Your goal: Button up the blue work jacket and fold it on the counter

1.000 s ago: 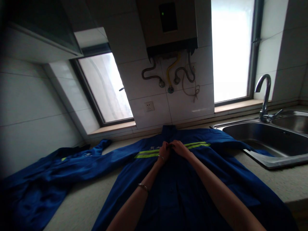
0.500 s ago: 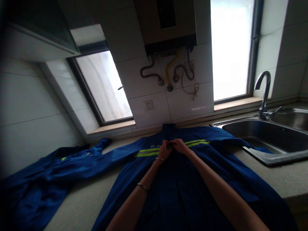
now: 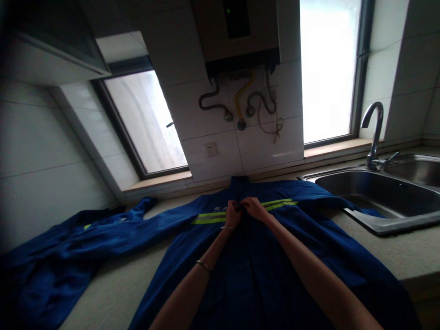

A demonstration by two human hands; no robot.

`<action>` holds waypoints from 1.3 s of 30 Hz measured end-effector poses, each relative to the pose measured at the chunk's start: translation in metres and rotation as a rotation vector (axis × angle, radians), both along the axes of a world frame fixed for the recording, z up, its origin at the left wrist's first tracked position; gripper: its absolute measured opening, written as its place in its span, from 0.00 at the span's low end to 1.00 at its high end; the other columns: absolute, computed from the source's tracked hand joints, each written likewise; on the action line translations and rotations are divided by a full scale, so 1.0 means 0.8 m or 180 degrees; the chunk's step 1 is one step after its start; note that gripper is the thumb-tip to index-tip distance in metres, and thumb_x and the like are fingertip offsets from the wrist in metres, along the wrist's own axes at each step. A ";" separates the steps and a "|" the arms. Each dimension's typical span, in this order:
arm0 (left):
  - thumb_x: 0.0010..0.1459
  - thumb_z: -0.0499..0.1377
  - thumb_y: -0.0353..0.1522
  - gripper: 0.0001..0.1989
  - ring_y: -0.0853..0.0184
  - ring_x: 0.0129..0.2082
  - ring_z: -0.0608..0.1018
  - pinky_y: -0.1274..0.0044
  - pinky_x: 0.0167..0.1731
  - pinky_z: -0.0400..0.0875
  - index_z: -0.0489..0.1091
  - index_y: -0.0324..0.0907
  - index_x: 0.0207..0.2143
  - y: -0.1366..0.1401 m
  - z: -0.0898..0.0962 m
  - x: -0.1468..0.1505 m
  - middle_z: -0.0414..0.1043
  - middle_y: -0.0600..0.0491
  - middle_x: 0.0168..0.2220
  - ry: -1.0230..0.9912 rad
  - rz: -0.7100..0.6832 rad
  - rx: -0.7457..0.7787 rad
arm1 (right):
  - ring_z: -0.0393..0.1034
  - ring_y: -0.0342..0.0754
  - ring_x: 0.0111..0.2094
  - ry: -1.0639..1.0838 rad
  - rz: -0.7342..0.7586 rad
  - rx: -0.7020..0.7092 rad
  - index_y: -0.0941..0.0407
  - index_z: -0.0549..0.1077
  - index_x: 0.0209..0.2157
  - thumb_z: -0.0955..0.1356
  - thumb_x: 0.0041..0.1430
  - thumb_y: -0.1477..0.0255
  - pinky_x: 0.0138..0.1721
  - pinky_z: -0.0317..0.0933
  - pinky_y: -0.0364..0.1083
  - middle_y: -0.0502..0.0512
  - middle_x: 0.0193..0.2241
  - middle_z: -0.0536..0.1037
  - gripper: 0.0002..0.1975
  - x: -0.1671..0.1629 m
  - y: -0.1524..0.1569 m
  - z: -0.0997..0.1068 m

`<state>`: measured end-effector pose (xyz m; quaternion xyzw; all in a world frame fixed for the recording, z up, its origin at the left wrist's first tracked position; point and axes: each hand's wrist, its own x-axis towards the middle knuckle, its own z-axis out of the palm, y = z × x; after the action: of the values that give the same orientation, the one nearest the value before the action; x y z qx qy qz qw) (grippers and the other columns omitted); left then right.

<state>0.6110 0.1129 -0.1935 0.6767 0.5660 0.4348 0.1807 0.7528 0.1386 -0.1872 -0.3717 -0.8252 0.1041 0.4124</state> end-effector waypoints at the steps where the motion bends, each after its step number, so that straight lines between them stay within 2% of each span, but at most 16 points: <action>1: 0.47 0.53 0.21 0.17 0.67 0.31 0.75 0.79 0.31 0.63 0.54 0.42 0.40 0.001 -0.001 -0.001 0.72 0.53 0.27 0.0018 -0.0011 0.0018 | 0.70 0.46 0.38 -0.0004 -0.0003 0.0006 0.55 0.76 0.39 0.61 0.52 0.80 0.42 0.61 0.43 0.55 0.36 0.77 0.17 0.001 0.000 0.000; 7: 0.47 0.54 0.22 0.14 0.68 0.30 0.74 0.80 0.30 0.63 0.55 0.42 0.37 0.011 -0.008 -0.005 0.70 0.54 0.28 0.0217 0.0024 0.0128 | 0.70 0.45 0.38 0.0004 -0.0044 0.0018 0.54 0.76 0.41 0.60 0.54 0.79 0.43 0.60 0.43 0.54 0.37 0.77 0.17 0.003 0.000 -0.003; 11: 0.45 0.56 0.22 0.14 0.69 0.31 0.74 0.80 0.30 0.65 0.56 0.42 0.34 0.019 -0.012 -0.009 0.69 0.56 0.28 -0.0097 0.0003 0.0107 | 0.70 0.45 0.39 0.0190 -0.0054 -0.0022 0.54 0.76 0.40 0.61 0.54 0.78 0.44 0.61 0.44 0.54 0.37 0.77 0.16 0.002 0.001 -0.006; 16: 0.43 0.58 0.21 0.17 0.69 0.30 0.76 0.80 0.30 0.68 0.57 0.42 0.35 0.019 -0.009 -0.016 0.71 0.57 0.28 -0.0766 -0.0263 -0.0209 | 0.71 0.46 0.40 0.0276 0.0087 -0.0207 0.56 0.76 0.41 0.62 0.53 0.77 0.44 0.61 0.44 0.54 0.38 0.77 0.15 0.008 0.004 -0.001; 20: 0.41 0.60 0.20 0.20 0.67 0.30 0.77 0.79 0.28 0.69 0.57 0.41 0.36 0.016 -0.005 -0.016 0.74 0.54 0.28 -0.1166 -0.0080 -0.0403 | 0.71 0.47 0.40 0.0059 0.0271 -0.0529 0.58 0.71 0.48 0.66 0.47 0.77 0.43 0.62 0.44 0.55 0.41 0.76 0.24 0.019 0.005 0.006; 23: 0.40 0.62 0.20 0.22 0.66 0.30 0.78 0.79 0.28 0.70 0.57 0.41 0.36 0.016 -0.005 -0.014 0.75 0.53 0.28 -0.1327 -0.0019 -0.0387 | 0.71 0.47 0.39 -0.0128 0.0193 -0.0440 0.58 0.69 0.50 0.66 0.43 0.79 0.42 0.62 0.44 0.55 0.41 0.76 0.27 0.022 0.003 0.009; 29: 0.40 0.62 0.22 0.19 0.67 0.30 0.78 0.79 0.28 0.69 0.58 0.41 0.33 0.011 -0.003 -0.014 0.75 0.53 0.28 -0.1246 -0.0132 -0.0164 | 0.70 0.45 0.36 -0.0100 0.0115 -0.0174 0.59 0.68 0.50 0.65 0.45 0.80 0.39 0.61 0.42 0.55 0.36 0.76 0.26 0.018 0.000 0.007; 35: 0.39 0.62 0.22 0.18 0.68 0.27 0.77 0.81 0.26 0.67 0.58 0.41 0.32 0.012 -0.004 -0.018 0.74 0.55 0.27 -0.1082 -0.0178 -0.0142 | 0.70 0.44 0.35 0.0110 0.0138 -0.0282 0.58 0.66 0.48 0.64 0.45 0.81 0.39 0.60 0.42 0.52 0.33 0.75 0.25 0.018 0.002 0.000; 39: 0.38 0.62 0.22 0.19 0.68 0.26 0.77 0.80 0.25 0.67 0.57 0.41 0.32 0.017 -0.008 -0.020 0.74 0.55 0.27 -0.1120 -0.0414 -0.0123 | 0.70 0.44 0.35 0.0132 0.0211 -0.0251 0.58 0.65 0.48 0.64 0.44 0.82 0.38 0.60 0.42 0.52 0.32 0.75 0.25 0.018 0.002 -0.003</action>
<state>0.5952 0.1262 -0.1995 0.6218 0.4890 0.5229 0.3177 0.7675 0.1402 -0.1896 -0.3579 -0.8236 0.1578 0.4108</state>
